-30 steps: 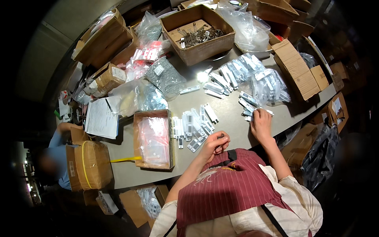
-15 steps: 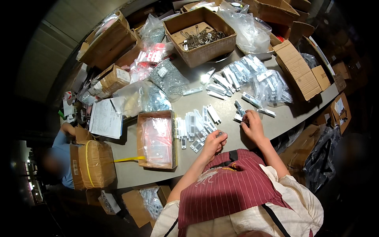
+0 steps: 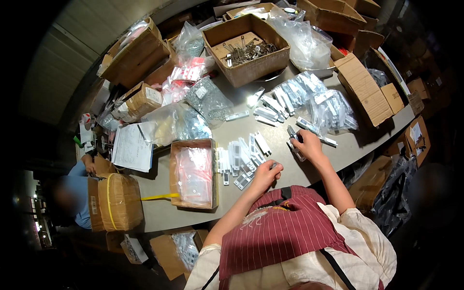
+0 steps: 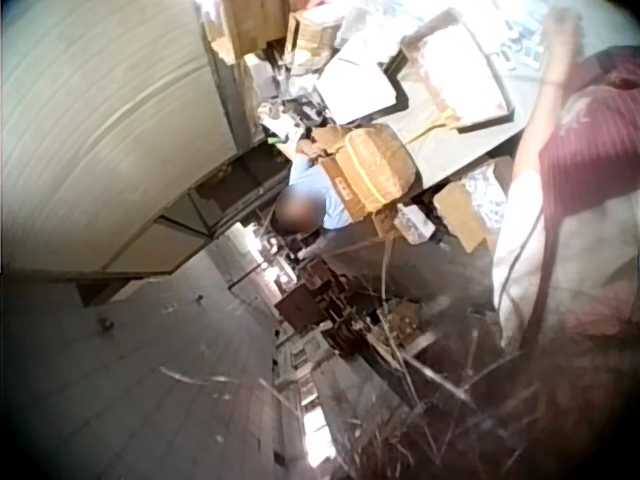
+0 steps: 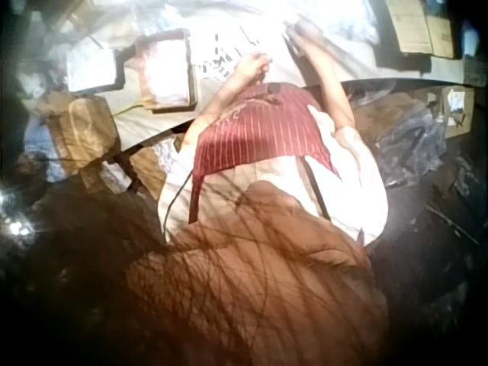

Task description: The person repeatedly picks up small, silver-colored metal parts from a table, inspects them, and places them into a small cardboard box. Another person is visible in the background working with larger boxes.

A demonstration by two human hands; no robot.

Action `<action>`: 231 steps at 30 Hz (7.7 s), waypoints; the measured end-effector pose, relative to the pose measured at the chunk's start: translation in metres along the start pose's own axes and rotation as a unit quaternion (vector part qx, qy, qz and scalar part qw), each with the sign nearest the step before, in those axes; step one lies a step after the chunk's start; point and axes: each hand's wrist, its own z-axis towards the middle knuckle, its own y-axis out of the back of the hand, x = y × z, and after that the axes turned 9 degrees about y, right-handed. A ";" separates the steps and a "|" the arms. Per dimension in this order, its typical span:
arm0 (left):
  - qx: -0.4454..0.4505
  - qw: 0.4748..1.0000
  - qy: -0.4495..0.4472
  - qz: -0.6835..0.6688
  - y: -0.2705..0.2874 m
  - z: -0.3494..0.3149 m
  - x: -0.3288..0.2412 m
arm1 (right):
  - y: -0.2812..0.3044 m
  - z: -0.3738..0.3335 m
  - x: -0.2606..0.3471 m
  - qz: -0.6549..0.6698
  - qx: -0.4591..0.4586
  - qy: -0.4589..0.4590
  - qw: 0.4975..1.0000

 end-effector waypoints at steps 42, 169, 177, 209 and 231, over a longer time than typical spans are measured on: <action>0.012 0.989 -0.059 -0.138 -0.001 0.034 -0.049 | 0.045 -0.032 0.072 0.658 0.159 -0.161 0.718; -0.018 0.990 -0.040 -0.133 0.027 -0.021 0.021 | 0.005 -0.035 0.053 0.472 0.270 -0.051 0.837; -0.167 0.956 -0.170 0.169 0.019 -0.028 -0.002 | -0.019 -0.055 0.070 0.586 0.273 -0.113 0.754; 0.058 0.981 0.117 -0.145 -0.003 -0.046 -0.037 | -0.040 -0.048 0.065 0.505 0.086 -0.050 0.857; 0.287 0.919 0.001 -0.272 0.024 -0.060 -0.028 | -0.055 -0.038 0.039 0.495 0.154 -0.104 0.849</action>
